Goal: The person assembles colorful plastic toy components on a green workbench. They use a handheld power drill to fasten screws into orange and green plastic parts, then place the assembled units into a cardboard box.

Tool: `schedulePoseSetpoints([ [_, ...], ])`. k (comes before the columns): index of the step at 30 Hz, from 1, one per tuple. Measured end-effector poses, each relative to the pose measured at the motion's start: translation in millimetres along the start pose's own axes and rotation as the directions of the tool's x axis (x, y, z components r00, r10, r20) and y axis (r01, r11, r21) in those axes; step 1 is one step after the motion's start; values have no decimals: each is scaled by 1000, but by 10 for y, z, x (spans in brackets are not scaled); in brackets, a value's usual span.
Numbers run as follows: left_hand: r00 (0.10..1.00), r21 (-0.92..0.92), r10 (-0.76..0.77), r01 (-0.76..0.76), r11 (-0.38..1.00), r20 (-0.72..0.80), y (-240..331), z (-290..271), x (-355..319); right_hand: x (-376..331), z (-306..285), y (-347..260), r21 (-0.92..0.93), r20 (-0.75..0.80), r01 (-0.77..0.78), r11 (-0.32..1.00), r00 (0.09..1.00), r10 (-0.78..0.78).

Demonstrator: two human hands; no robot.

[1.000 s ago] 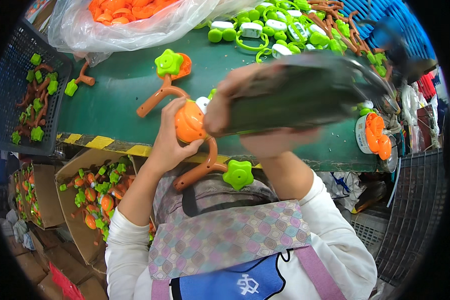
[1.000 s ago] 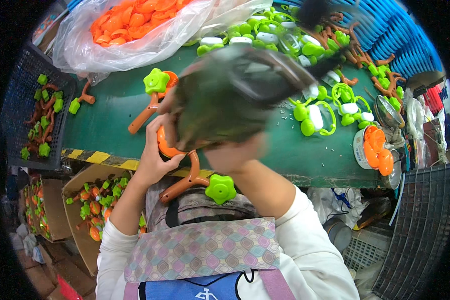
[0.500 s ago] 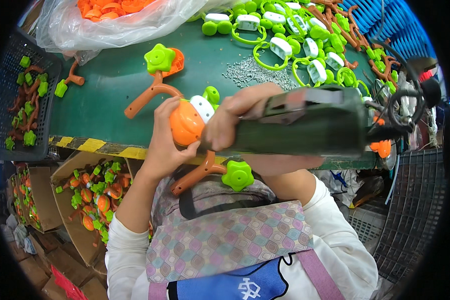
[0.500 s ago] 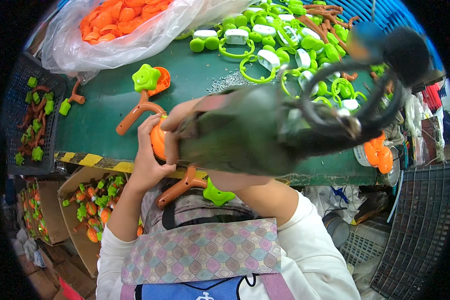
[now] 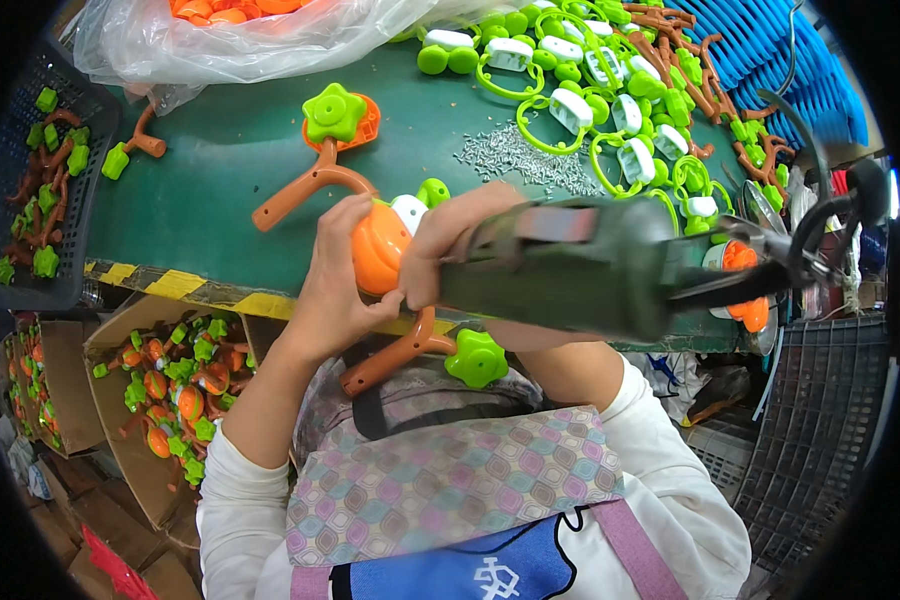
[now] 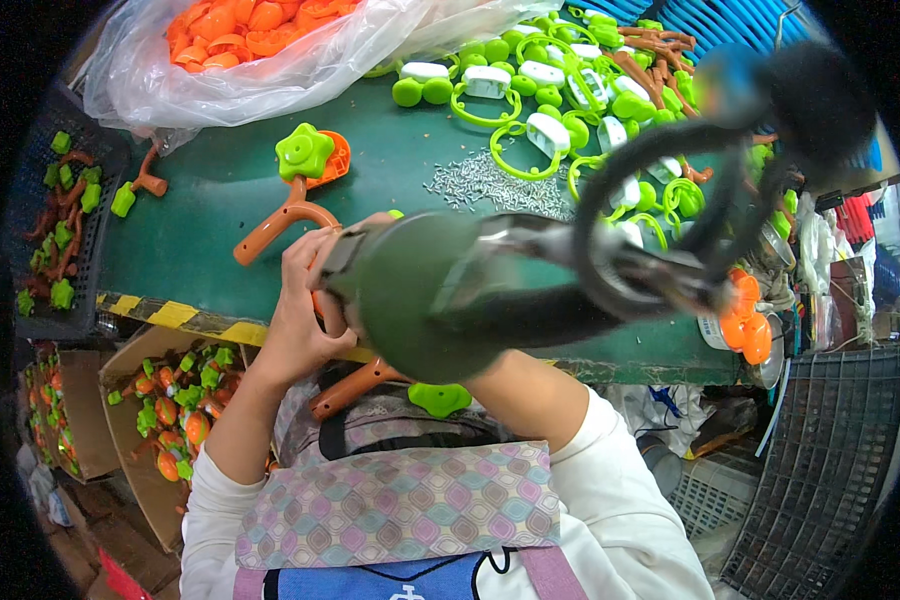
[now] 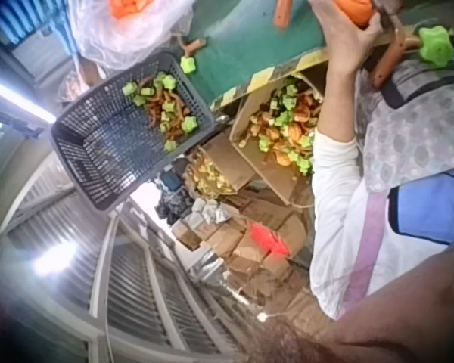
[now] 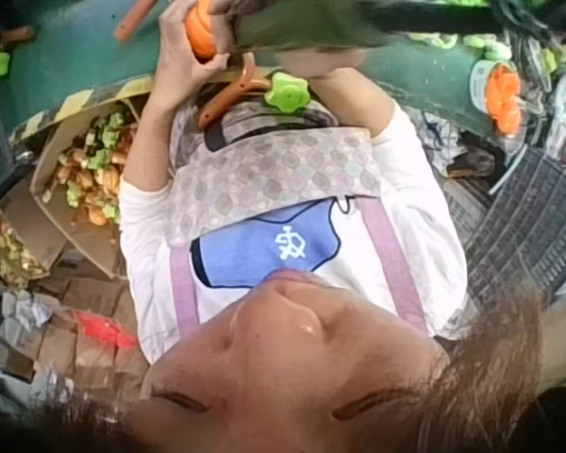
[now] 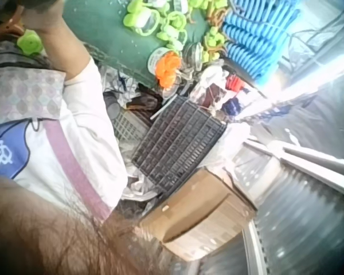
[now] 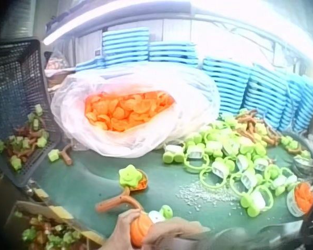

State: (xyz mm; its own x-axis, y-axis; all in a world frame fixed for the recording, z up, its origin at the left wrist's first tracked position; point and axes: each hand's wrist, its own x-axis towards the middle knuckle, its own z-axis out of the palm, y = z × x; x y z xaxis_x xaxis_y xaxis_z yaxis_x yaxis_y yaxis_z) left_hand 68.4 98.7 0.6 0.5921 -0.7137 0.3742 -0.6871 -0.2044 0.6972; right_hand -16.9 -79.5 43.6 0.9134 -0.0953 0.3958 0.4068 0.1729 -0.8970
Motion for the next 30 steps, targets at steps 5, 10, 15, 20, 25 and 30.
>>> schedulePoseSetpoints([
  [5,998,50,33,-30,998,-59,10,29,-4,142,-34,19,-30,27,0,1000,1000,1],
  [10,996,55,39,-35,998,-85,12,45,-11,161,16,-97,104,-68,11,994,998,-4],
  [15,997,29,14,-11,1000,-82,40,20,1,211,7,-408,209,-48,145,967,989,-138],
  [20,996,-15,13,-14,1000,-83,-9,25,-29,215,-85,-682,257,-25,267,929,963,-269],
  [25,992,-12,-26,25,1000,-122,-19,51,-113,72,-231,-714,192,-172,305,933,946,-274],
  [30,888,-564,-254,-7,826,-383,71,-10,-115,-215,-749,-820,-39,-542,66,997,837,-76],
])
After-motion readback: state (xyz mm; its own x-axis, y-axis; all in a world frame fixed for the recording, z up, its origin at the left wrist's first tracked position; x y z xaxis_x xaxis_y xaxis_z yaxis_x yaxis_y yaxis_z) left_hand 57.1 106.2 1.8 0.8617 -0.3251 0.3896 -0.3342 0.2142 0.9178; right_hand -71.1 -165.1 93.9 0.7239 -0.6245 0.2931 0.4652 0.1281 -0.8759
